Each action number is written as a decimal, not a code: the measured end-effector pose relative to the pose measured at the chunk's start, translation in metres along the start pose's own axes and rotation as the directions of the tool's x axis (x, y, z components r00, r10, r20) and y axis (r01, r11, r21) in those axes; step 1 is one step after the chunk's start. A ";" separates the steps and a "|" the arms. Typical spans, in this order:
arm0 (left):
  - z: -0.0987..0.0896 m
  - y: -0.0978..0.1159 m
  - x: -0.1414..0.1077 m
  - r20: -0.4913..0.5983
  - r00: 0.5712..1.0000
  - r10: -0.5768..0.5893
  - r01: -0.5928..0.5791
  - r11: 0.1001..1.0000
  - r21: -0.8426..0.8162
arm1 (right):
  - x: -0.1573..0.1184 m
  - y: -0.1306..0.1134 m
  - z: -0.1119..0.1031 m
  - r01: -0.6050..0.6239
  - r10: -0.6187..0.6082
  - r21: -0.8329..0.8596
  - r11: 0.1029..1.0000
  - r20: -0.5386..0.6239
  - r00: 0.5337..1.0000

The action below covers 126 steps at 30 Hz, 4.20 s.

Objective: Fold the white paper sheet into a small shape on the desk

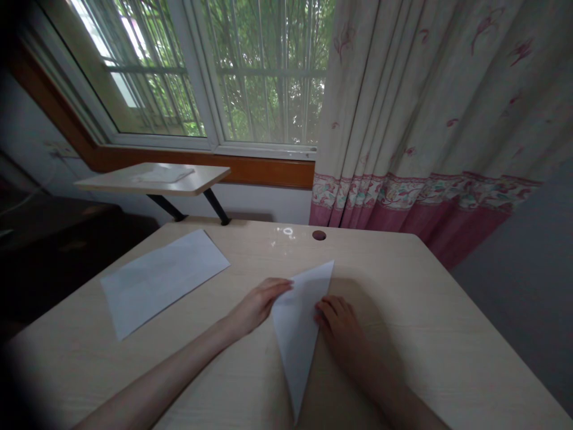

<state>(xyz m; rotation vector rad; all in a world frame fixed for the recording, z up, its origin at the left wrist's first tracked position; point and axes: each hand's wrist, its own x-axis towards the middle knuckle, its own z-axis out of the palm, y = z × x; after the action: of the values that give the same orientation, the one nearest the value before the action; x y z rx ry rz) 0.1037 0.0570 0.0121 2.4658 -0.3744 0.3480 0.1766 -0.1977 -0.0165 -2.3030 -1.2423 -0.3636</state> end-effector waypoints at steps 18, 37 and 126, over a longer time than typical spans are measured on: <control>0.011 -0.011 0.000 0.072 0.993 0.089 -0.086 0.995 -0.048 | -0.012 -0.006 -0.001 0.000 -0.015 0.161 0.987 0.095 0.995; 0.007 -0.007 0.001 0.062 0.993 0.097 -0.094 0.995 -0.042 | -0.033 -0.037 -0.012 -0.139 0.083 0.244 0.960 0.228 0.970; -0.006 0.013 -0.006 0.146 0.989 0.020 -0.023 1.000 0.014 | -0.005 -0.022 -0.028 0.005 -0.001 0.227 0.974 -0.017 1.000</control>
<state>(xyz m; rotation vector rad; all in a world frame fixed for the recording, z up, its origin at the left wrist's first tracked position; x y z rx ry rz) 0.0929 0.0516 0.0224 2.5119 -0.4613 0.1797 0.1550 -0.2061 0.0109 -2.0999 -1.2121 -0.2276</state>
